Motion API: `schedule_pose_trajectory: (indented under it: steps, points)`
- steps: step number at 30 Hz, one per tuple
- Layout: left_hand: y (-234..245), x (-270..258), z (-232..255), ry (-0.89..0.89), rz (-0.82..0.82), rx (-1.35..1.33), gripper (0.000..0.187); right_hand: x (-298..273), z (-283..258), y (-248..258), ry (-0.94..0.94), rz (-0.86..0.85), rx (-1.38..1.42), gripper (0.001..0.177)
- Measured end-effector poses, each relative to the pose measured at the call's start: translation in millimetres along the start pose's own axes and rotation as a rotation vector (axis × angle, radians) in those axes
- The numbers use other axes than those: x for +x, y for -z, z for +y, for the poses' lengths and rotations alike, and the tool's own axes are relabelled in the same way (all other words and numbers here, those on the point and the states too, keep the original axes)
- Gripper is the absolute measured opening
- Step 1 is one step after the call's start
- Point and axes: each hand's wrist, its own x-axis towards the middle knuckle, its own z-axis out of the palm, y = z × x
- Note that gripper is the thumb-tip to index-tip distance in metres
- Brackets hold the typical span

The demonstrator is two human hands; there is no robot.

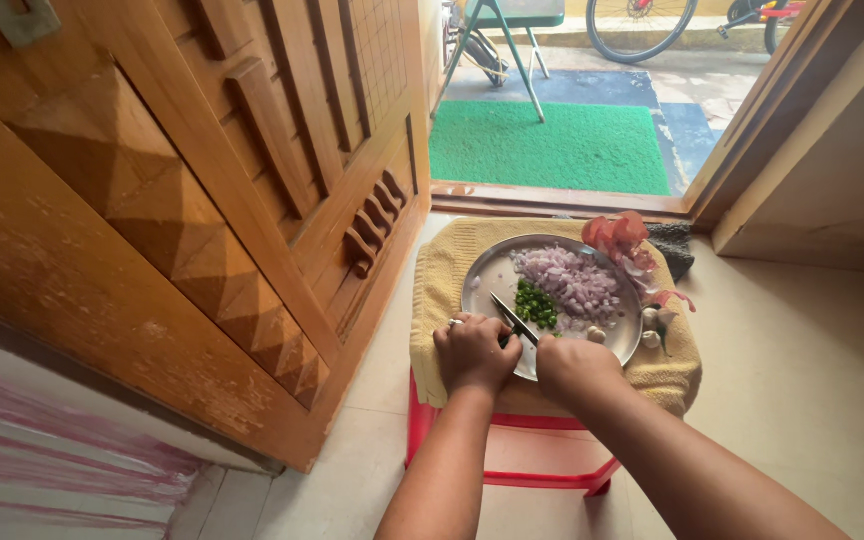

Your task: The person chops green chilies on a metal plate using a knife. The plate already contains chopped onions and garlic cloves. The person holds the chilies with one hand and slices them into small pieces with the other.

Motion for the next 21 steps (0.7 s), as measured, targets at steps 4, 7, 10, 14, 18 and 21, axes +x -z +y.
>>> schedule_pose_trajectory:
  steps: [4, 7, 10, 14, 18, 21]
  points:
    - [4, -1, 3, -0.003, 0.030, 0.008, 0.019, 4, 1, -1, 0.008, 0.012, -0.006, 0.021]
    - [8, -2, 6, -0.007, 0.049, 0.032, 0.018, -4, 1, 2, -0.012, -0.025, -0.034, 0.021]
    - [10, -3, 9, 0.008, 0.031, 0.052, 0.019, -17, 12, 9, 0.043, -0.017, -0.045, 0.020]
    - [13, -2, 11, 0.022, 0.004, 0.049, 0.021, -33, 25, 19, 0.104, -0.062, -0.088, 0.018]
    - [11, -3, 11, -0.009, 0.056, 0.066, 0.020, -45, 26, 24, 0.119, -0.084, -0.134, 0.017]
    - [8, -3, 9, 0.007, 0.017, 0.053, 0.021, -52, 28, 30, 0.103, -0.139, -0.155, 0.016]
